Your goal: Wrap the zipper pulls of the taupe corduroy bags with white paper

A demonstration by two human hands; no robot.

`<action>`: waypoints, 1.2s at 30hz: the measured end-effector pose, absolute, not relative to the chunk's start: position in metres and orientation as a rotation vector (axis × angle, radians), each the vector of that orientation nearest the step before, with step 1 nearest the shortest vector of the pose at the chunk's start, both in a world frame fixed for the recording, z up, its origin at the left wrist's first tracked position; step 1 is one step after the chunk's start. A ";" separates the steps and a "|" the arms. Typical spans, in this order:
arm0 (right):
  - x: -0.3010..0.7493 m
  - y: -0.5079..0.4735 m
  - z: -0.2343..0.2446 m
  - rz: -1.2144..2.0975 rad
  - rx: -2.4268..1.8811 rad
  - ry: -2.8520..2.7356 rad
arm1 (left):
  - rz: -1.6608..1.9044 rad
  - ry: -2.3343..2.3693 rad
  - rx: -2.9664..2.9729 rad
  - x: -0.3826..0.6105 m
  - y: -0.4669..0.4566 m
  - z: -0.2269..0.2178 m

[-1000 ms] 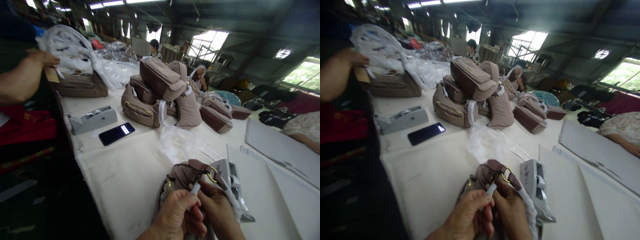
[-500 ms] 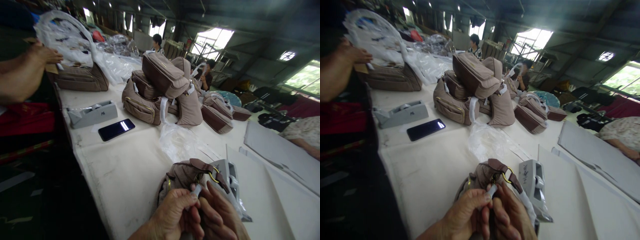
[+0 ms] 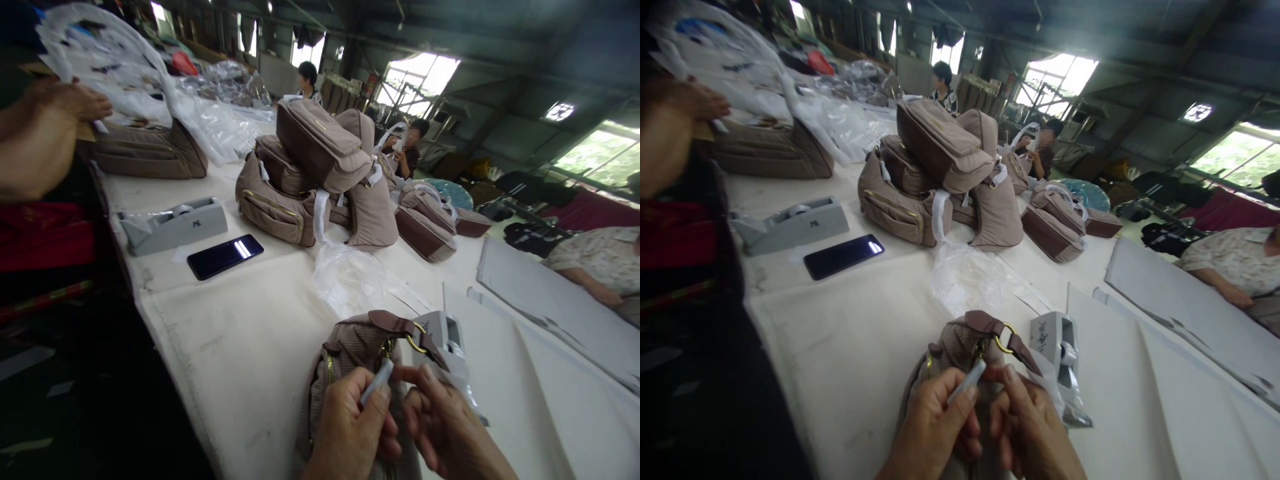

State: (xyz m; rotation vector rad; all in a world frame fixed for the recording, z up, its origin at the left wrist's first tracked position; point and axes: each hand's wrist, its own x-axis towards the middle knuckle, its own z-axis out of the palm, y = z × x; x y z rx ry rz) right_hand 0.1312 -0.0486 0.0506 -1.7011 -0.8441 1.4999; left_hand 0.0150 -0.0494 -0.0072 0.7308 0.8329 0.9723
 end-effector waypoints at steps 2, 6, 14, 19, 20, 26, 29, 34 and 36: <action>0.128 -0.047 0.052 1.437 -1.749 -0.931 | 0.971 0.914 0.815 0.014 -0.050 -0.008; 0.122 -0.039 0.050 1.370 -1.819 -1.069 | 1.034 1.018 1.008 0.012 -0.050 -0.011; 0.136 -0.033 0.038 1.662 -1.633 -1.055 | 0.958 0.813 0.822 0.007 -0.045 -0.012; 0.139 -0.031 0.027 1.695 -1.533 -1.050 | 0.767 0.391 0.357 0.000 -0.036 -0.011; 0.140 -0.030 0.023 1.701 -1.506 -1.045 | 0.731 0.346 0.301 -0.002 -0.034 -0.011; 0.141 -0.028 0.017 1.834 -1.343 -0.952 | 0.535 0.290 0.084 -0.001 -0.027 -0.016; 0.138 -0.030 0.022 1.805 -1.376 -0.976 | 0.551 0.293 0.158 0.000 -0.032 -0.016; 0.140 -0.036 0.030 1.692 -1.503 -1.124 | 0.821 0.726 0.721 -0.034 -0.030 -0.024; 0.142 -0.042 0.031 1.546 -1.661 -1.209 | 1.066 1.043 0.905 -0.053 -0.019 -0.039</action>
